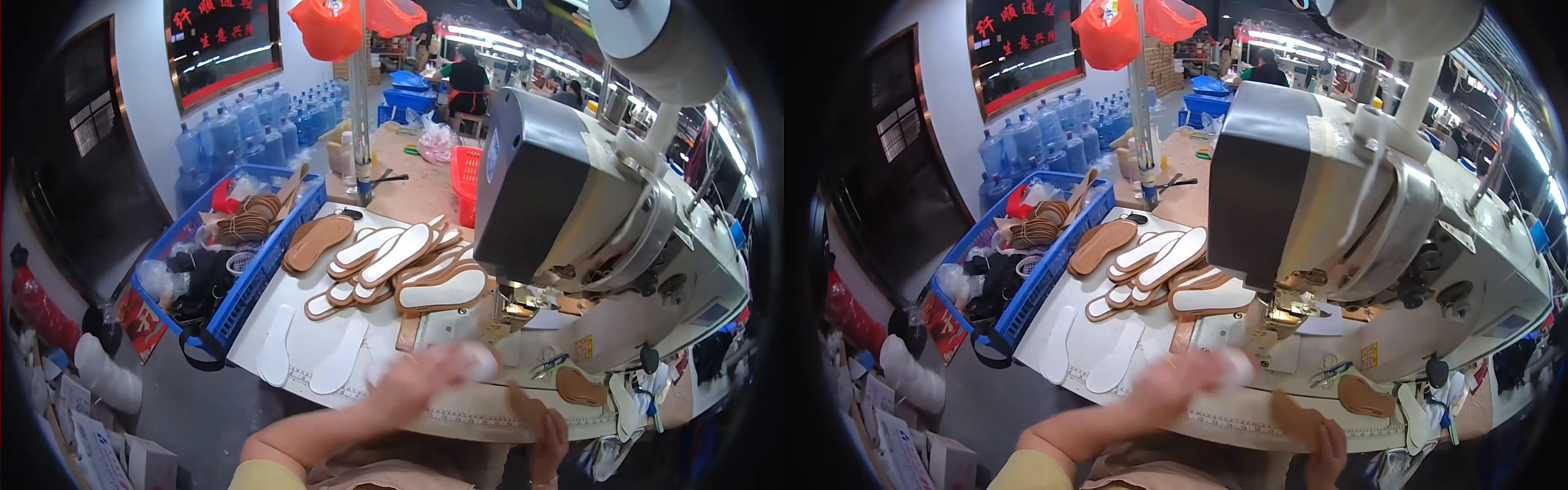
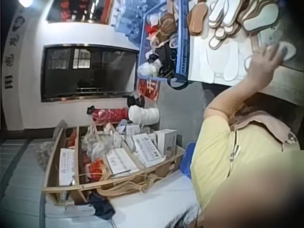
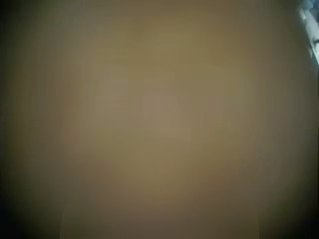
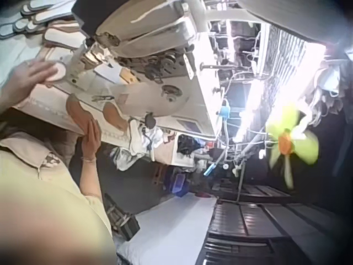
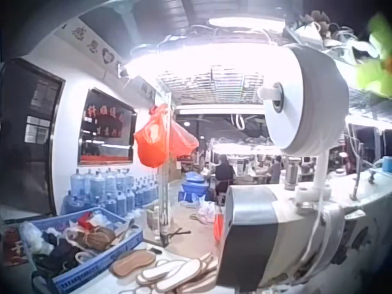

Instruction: Applying insoles to sandal outsoles and preparing them for further assembly at a shoe manufacturing workstation.

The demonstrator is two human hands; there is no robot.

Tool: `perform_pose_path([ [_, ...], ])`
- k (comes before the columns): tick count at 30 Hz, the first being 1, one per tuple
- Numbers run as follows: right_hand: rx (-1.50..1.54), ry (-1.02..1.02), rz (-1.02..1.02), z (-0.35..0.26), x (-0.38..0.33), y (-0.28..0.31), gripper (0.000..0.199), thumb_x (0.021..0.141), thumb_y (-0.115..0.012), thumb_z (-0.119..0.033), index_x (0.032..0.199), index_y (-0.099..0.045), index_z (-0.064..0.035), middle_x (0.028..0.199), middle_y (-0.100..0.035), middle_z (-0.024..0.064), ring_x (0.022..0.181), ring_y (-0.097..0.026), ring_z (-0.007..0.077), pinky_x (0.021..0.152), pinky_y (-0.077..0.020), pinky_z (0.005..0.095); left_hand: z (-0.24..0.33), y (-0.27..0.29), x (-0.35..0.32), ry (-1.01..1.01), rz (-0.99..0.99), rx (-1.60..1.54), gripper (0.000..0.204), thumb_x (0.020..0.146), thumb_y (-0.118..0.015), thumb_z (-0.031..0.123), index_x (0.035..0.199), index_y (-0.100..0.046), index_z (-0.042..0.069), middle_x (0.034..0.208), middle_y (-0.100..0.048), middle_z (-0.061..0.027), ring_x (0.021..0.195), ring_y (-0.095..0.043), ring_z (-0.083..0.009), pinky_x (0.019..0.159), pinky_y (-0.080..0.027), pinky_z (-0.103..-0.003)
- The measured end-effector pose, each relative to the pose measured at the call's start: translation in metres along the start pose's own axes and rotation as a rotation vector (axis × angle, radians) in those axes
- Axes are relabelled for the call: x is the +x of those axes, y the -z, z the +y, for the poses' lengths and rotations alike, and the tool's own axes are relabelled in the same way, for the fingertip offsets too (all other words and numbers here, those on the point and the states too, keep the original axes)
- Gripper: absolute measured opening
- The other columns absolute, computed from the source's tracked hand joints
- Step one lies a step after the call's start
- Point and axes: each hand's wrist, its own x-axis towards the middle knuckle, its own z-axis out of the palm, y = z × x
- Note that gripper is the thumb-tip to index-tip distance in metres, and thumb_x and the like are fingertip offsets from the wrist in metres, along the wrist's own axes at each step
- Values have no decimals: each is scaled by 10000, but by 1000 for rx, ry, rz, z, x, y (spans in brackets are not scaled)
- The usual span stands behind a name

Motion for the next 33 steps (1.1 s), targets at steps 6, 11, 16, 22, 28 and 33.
perform_pose_path([
  [6, -70, 270, -164, -43, 41, -28, 314, 779, -593, -14, 1077, -670, -77, 1170, -622, 109, 1104, -566, 346, 918, -488, 405, -150, 38, 47, 65, 196, 484, 494, 801, -667, 154, 1278, -540, 140, 1222, -595, -115, 1005, -618, -303, 854, -509, -389],
  [11, 38, 125, -467, -41, 47, -23, 518, 729, -728, -230, 1209, -603, -81, 1293, -548, 93, 1230, -465, 344, 1015, -401, 428, -123, 36, 43, 309, -218, 202, 492, 768, -708, 189, 1227, -561, 93, 1262, -544, -128, 1059, -576, -318, 901, -473, -410],
  [16, 8, 105, -479, -36, 37, -15, 565, 714, -759, -320, 1200, -604, -76, 1336, -497, 152, 1266, -418, 380, 1038, -365, 473, -110, 23, -14, 440, -657, 171, 477, 692, -770, 130, 1113, -571, 28, 1145, -555, -169, 1044, -569, -331, 899, -464, -394],
  [22, 62, 158, -220, -54, 65, -20, 379, 748, -746, -175, 1097, -644, -73, 1242, -563, 123, 1218, -479, 350, 985, -420, 435, -125, 44, -11, 588, -516, -54, 206, 726, -741, 47, 902, -649, -7, 808, -629, -114, 770, -632, -241, 686, -509, -319],
  [28, 329, 188, -93, -102, 75, -10, 380, 737, -762, -148, 1092, -640, -84, 1147, -604, 121, 1064, -583, 330, 892, -489, 421, -19, 111, 8, 411, -49, -207, 159, 768, -685, -53, 918, -657, -6, 825, -638, -113, 745, -660, -186, 618, -537, -265],
  [33, 289, 361, -223, -177, 107, 5, 433, 700, -796, -194, 1090, -650, -74, 1042, -653, 108, 1001, -622, 286, 930, -451, 420, 49, 78, -11, 172, -99, -639, 167, 739, -708, -64, 881, -680, 19, 858, -655, -111, 780, -642, -204, 671, -524, -281],
])
